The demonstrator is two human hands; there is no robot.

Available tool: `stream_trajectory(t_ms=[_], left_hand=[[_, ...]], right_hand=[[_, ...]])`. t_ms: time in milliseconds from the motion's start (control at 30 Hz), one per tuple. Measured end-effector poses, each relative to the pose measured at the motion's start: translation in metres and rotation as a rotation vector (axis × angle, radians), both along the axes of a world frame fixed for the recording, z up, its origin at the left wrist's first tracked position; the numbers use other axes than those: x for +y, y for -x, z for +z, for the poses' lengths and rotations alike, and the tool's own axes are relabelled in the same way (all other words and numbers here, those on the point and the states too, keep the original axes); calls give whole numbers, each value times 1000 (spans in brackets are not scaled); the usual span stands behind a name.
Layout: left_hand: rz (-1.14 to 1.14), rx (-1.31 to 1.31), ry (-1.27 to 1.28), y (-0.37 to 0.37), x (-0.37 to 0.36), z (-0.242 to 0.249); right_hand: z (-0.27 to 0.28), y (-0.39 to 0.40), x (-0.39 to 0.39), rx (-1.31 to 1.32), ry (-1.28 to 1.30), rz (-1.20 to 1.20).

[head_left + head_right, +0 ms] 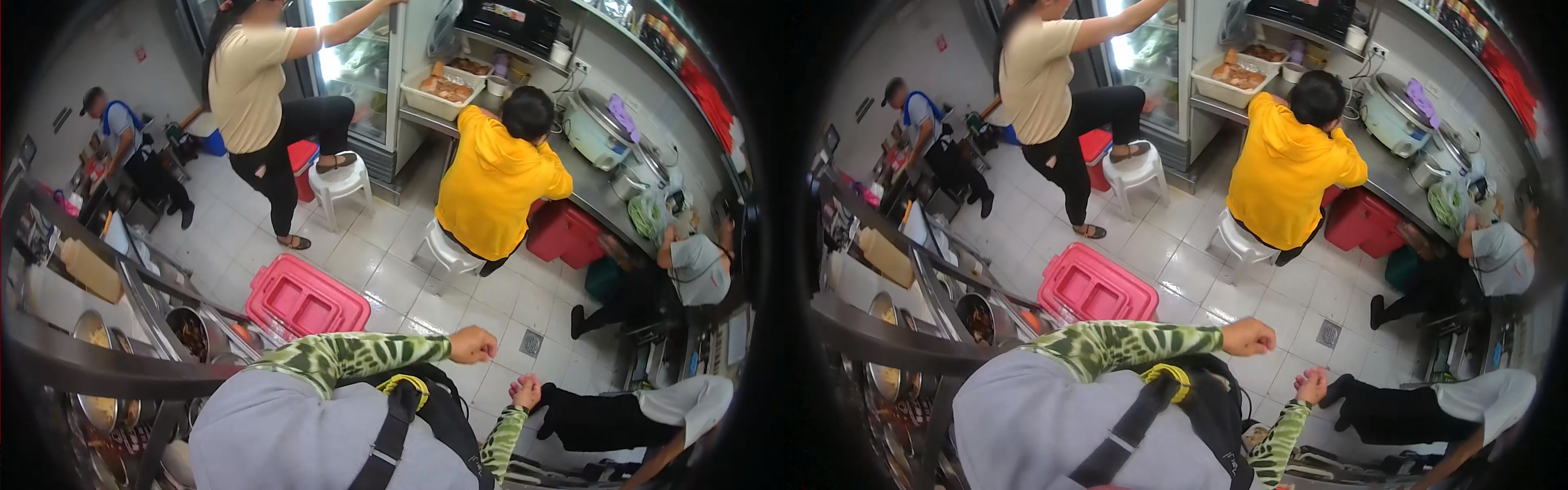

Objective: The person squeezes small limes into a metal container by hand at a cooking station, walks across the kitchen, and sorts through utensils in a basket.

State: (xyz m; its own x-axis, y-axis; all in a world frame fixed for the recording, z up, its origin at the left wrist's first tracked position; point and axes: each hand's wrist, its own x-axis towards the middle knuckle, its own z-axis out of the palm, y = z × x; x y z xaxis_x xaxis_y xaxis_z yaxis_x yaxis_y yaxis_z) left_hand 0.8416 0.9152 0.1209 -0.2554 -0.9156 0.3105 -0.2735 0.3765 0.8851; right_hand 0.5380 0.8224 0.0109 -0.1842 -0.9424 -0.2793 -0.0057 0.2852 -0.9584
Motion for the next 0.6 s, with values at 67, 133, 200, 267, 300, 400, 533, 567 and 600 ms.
stream_trajectory(t_ms=[67, 133, 200, 267, 300, 400, 533, 567, 600], left_hand=[[142, -54, 32, -23, -16, -21], [269, -56, -119, -59, -20, -16], [491, -126, 129, -94, -27, -37], [655, -84, -18, -123, -35, -12], [714, -104, -21, -130, -38, -14], [821, 13, -91, -178, -26, -19], [1012, -1, -238, -218, 7, -45], [1031, 0, -287, -223, 14, -39], [1049, 2, -336, -231, 13, -36]], right_hand=[[-40, 27, -13, -44, -87, 51], [-40, 27, -29, -8, -146, 98], [-37, 30, -34, 114, -185, 112], [-19, 25, -75, 87, -110, 241], [-3, 24, -103, 63, -65, 301], [35, -54, -178, 202, 301, 503], [238, -225, -209, 305, 992, 753], [308, -271, -217, 319, 1235, 820], [389, -312, -205, 401, 1359, 817]])
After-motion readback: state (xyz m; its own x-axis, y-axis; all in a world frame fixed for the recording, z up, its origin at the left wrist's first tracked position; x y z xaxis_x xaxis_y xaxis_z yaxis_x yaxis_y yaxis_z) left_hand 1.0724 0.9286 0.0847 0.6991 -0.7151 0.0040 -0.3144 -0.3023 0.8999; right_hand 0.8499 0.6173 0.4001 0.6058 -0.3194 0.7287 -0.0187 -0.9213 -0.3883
